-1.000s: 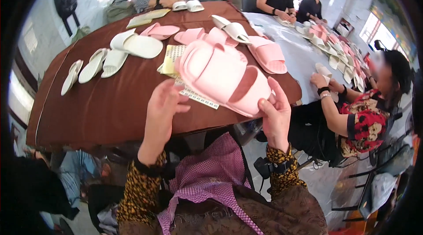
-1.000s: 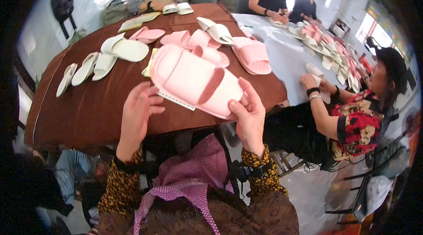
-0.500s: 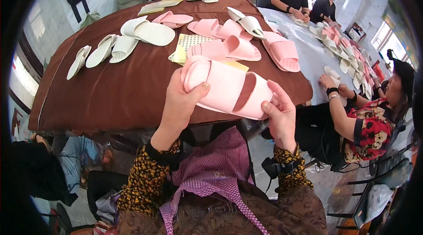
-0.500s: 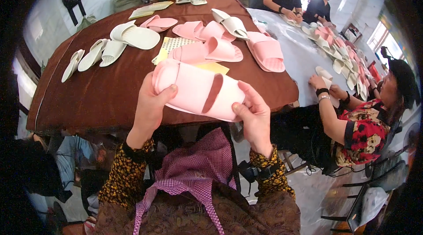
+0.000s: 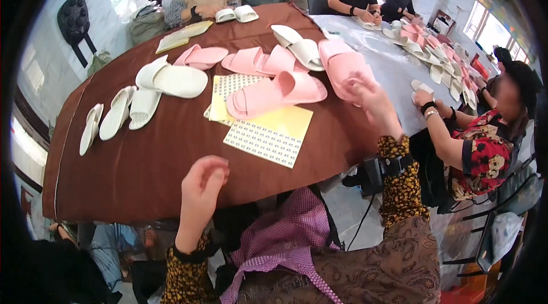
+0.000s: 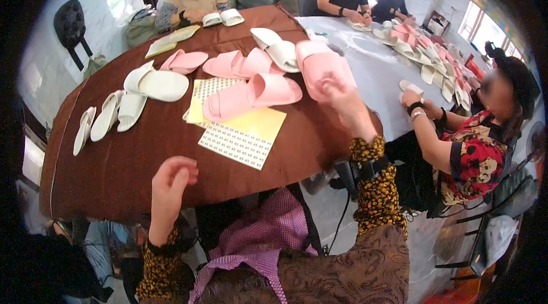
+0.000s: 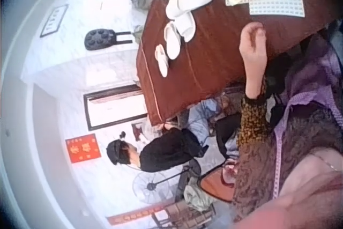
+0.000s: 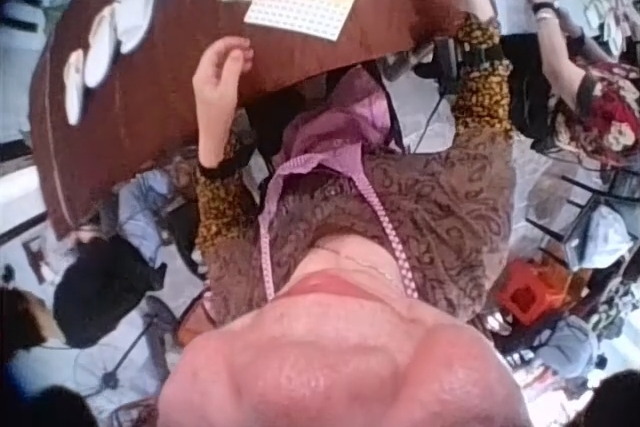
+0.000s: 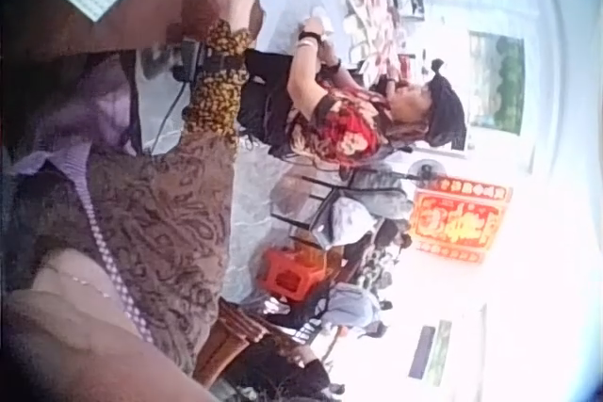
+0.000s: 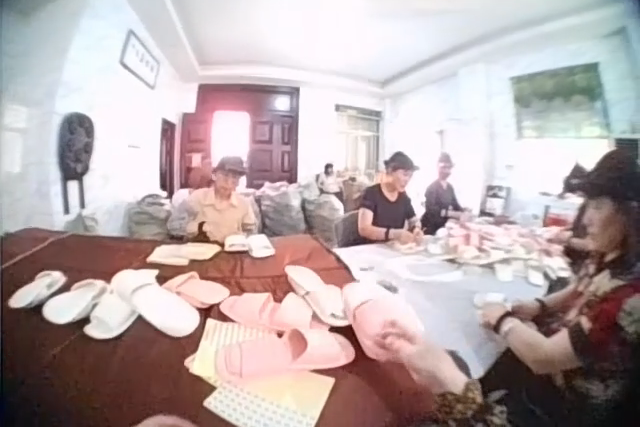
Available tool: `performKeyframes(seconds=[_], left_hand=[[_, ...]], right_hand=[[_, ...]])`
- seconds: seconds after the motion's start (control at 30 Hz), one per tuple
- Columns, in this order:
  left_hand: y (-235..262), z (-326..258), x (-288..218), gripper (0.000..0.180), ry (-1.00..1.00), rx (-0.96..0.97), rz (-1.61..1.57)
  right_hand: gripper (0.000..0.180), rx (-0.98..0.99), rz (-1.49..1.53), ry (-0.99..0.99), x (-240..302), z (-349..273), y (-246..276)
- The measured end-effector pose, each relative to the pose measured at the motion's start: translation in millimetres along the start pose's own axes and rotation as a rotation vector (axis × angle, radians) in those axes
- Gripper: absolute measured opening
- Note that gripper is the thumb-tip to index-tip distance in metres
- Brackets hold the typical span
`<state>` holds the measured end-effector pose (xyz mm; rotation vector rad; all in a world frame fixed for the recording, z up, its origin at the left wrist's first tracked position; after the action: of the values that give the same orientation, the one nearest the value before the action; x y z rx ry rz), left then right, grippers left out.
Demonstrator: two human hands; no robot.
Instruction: Inspecting and applying labels to slippers at a factory work table.
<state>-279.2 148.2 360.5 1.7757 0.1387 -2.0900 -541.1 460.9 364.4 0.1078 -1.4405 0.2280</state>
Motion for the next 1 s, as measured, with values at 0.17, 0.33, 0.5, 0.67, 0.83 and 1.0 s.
performKeyframes(seconds=[0.17,0.33,0.5,0.67,0.83,1.0], left_hand=[[40,-34,18,0.014,0.148,0.114,0.089],[103,-87,64,0.013,0.491,0.139,0.305],[147,-146,117,0.023,0.719,0.127,0.481],[141,-163,164,0.033,0.893,0.37,0.675],[115,-137,163,0.031,0.913,0.324,0.643],[90,-112,160,0.03,0.927,0.346,0.67]], right_hand=[[0.021,0.116,-0.283,-0.007,3,-30,1],[0.022,1.035,-0.253,-0.423,-67,-142,3],[0.033,1.086,-0.268,-1.285,-238,-313,52],[0.035,0.861,-0.25,-1.374,-308,-361,108],[0.037,0.93,-0.227,-1.313,-288,-349,119],[0.04,1.104,-0.135,-1.23,-262,-355,122]])
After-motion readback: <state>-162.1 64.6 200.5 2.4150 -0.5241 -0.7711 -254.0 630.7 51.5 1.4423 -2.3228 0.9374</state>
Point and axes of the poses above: each hand's wrist, its own z-axis towards the middle knuckle, its own y-axis out of the back of the hand, x = y × z, the point moved 8 cm from there along z, towards the middle knuckle, and after that the axes turned 1 degree about z, right-handed, at the moved point
